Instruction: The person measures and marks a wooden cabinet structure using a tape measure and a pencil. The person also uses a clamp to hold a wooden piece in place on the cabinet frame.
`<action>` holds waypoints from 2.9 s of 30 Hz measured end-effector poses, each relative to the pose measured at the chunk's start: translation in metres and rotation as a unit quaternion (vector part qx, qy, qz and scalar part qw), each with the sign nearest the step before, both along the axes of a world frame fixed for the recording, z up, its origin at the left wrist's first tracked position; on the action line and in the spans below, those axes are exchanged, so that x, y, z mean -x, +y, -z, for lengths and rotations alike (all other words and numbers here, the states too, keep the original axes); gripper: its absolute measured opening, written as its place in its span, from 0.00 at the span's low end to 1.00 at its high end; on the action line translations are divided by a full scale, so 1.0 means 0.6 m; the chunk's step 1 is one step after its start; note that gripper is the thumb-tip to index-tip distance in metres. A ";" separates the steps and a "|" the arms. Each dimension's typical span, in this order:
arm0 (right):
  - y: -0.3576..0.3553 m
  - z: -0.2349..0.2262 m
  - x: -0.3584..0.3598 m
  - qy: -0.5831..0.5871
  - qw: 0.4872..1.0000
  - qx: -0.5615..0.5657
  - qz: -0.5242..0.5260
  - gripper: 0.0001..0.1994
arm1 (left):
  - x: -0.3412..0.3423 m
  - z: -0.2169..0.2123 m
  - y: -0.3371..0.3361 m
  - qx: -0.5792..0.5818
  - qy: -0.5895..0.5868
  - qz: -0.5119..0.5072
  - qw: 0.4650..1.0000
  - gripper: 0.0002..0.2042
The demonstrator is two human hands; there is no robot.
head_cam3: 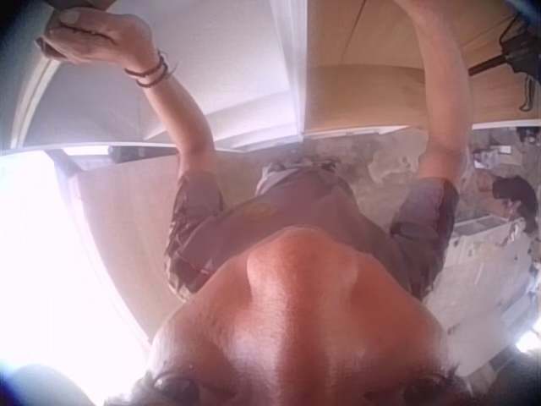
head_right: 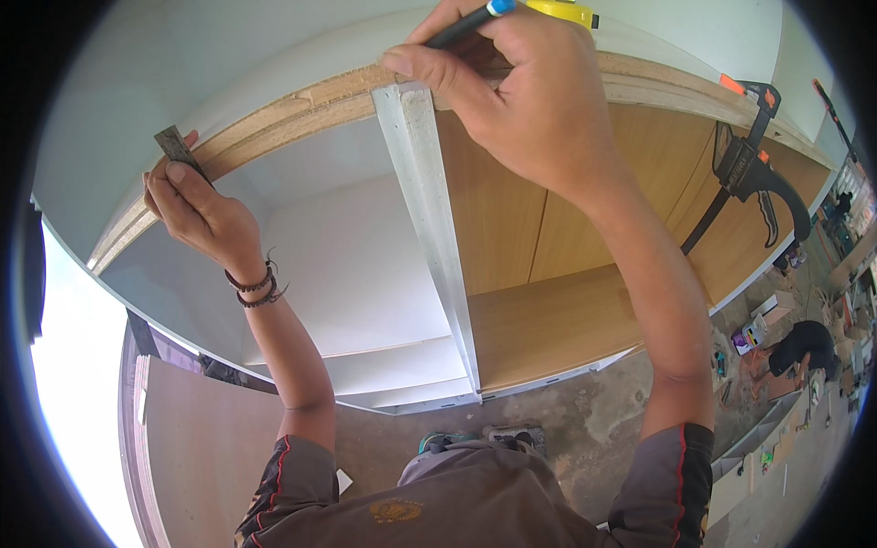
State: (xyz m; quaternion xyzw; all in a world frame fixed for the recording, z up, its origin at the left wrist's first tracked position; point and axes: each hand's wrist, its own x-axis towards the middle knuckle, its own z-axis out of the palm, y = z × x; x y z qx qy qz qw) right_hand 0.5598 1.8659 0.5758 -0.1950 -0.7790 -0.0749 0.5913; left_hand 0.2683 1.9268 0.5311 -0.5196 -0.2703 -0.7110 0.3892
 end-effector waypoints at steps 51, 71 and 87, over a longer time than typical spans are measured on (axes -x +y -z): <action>0.024 -0.125 -0.129 -0.167 0.892 0.289 0.305 0.35 | 0.030 0.513 0.064 0.703 0.102 0.124 0.693 0.11; 0.015 -0.090 -0.127 0.000 0.976 -0.135 0.171 0.25 | -0.077 0.295 -0.112 0.419 -0.014 0.354 0.836 0.06; -0.294 0.346 0.061 -0.159 0.974 0.155 0.049 0.23 | -0.093 0.274 -0.351 0.479 0.076 0.300 0.821 0.21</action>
